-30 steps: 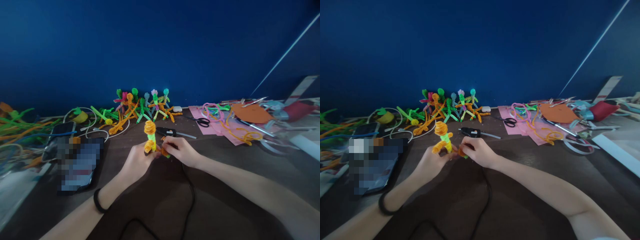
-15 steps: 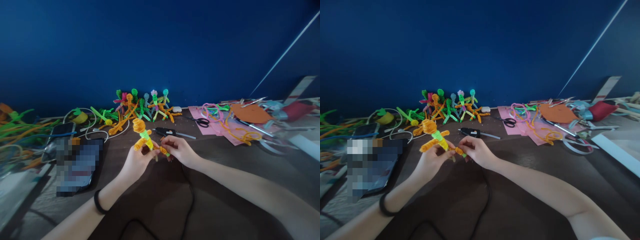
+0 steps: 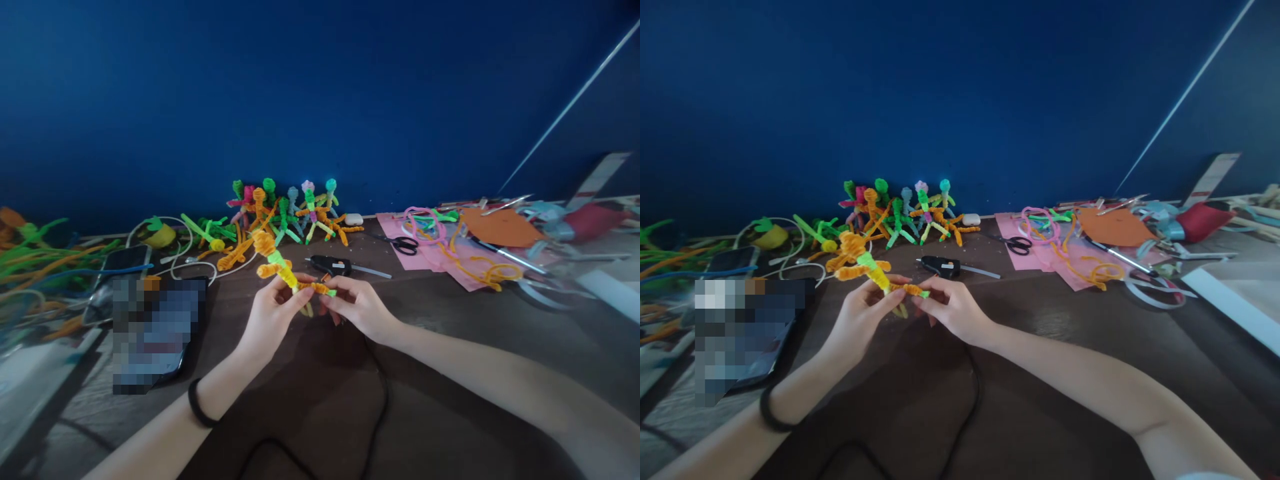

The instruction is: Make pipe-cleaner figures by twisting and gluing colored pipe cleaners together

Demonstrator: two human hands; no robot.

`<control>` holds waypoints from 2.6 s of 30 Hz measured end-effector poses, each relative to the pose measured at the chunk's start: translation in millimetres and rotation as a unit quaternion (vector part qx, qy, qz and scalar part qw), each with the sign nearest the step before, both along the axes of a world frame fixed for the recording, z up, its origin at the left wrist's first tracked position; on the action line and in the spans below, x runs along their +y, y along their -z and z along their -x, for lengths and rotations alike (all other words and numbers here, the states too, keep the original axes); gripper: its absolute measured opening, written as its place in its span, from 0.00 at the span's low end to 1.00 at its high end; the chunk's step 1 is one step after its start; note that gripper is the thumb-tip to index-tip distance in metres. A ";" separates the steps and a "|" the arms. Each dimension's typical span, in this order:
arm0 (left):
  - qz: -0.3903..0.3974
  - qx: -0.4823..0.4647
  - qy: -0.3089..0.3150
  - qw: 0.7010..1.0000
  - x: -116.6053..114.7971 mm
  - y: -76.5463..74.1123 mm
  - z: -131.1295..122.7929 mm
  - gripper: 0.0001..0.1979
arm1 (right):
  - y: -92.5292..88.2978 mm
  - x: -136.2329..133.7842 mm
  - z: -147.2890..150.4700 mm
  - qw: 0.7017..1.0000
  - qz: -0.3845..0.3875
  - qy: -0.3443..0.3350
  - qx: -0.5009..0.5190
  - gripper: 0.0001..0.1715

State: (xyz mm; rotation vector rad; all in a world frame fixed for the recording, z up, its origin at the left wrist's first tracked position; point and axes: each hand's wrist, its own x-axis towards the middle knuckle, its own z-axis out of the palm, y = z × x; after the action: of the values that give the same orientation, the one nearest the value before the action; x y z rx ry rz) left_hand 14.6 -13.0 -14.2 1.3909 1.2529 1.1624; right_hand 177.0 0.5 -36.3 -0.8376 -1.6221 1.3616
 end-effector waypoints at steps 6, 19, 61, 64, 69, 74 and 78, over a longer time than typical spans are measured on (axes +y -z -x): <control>-0.006 0.020 0.004 1.000 2.1 3.5 2.5 0.11 | -3.5 0.6 -1.8 1.000 0.009 -0.018 -0.016 0.12; 0.023 0.045 0.035 0.998 1.4 -0.9 0.1 0.12 | -4.1 2.7 -3.9 0.998 0.003 -0.003 -0.059 0.14; -0.129 0.172 0.048 0.975 3.3 8.8 7.9 0.08 | -4.3 5.7 -8.9 0.999 0.026 -0.027 -0.034 0.16; -0.135 0.174 0.039 0.975 2.8 9.7 8.3 0.09 | -2.9 7.1 -8.9 0.998 0.039 -0.041 -0.017 0.16; -0.135 0.143 0.013 0.980 0.8 9.2 7.0 0.08 | -2.4 7.3 -7.7 0.998 0.042 -0.043 -0.025 0.16; -0.123 0.109 0.009 0.986 -1.7 6.0 3.7 0.07 | -7.7 4.4 -7.2 0.998 -0.005 -0.034 -0.059 0.14; -0.110 0.101 0.014 0.989 -3.4 4.3 1.9 0.07 | -10.7 1.4 -7.8 0.993 -0.075 -0.015 -0.093 0.11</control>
State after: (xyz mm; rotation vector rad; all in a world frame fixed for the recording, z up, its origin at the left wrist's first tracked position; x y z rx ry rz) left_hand 12.8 -16.3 -18.5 1.7199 1.2680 1.1912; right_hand 184.9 1.9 -25.6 -0.8738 -1.8632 1.1930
